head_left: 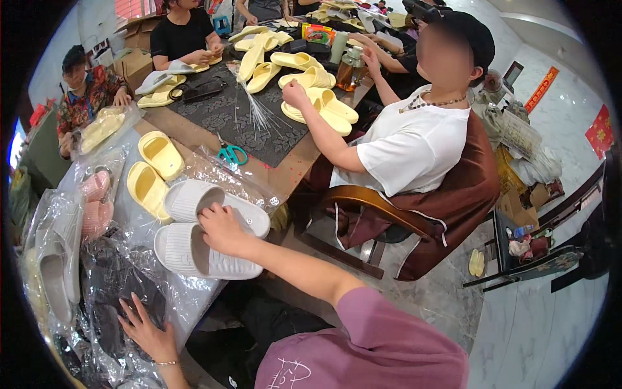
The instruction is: The person sits at a work table, packs pairs of slippers into plastic bags by hand, and unloads more slippers from a large sack onto the table.
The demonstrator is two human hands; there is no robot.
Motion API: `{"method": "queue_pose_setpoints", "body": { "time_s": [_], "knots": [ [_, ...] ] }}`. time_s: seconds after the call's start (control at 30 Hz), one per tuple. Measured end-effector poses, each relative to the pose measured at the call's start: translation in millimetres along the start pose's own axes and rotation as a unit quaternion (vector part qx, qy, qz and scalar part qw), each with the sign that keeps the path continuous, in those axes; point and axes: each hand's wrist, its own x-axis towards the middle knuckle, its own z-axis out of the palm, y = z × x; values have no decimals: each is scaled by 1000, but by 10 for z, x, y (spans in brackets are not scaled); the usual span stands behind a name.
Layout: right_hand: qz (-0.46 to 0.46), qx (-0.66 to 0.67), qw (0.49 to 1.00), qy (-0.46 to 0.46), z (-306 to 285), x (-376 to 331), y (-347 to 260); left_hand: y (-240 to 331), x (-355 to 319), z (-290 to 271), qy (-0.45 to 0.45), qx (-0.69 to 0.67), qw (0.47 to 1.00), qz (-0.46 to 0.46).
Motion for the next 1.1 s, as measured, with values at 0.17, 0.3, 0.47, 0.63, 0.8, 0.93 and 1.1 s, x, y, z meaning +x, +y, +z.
{"method": "queue_pose_setpoints", "body": {
  "time_s": [0.17, 0.3, 0.47, 0.63, 0.8, 0.93, 1.1],
  "knots": [
    [-34, 1, 998, -46, -72, 40, 132, 107, 86, -67, -25, 24, 999, 16],
    [-52, -3, 999, 3, -64, 33, 175, 79, 81, 76, -28, -16, 999, 30],
    [-60, 4, 998, -3, -101, 29, 110, -97, -4, 238, 11, 4, 999, 51],
    [-55, 14, 998, 1, -132, -23, 130, -120, 5, 127, 37, 54, 990, 125],
    [-58, 23, 998, 8, -157, -28, 135, -178, 37, 83, 30, 42, 987, 151],
    [-68, 24, 997, 9, -73, 16, 98, -390, 47, 211, 36, 51, 986, 157],
    [-60, -6, 998, -29, -55, 53, 100, -320, 280, -31, 123, 40, 987, 93]
  ]
}}
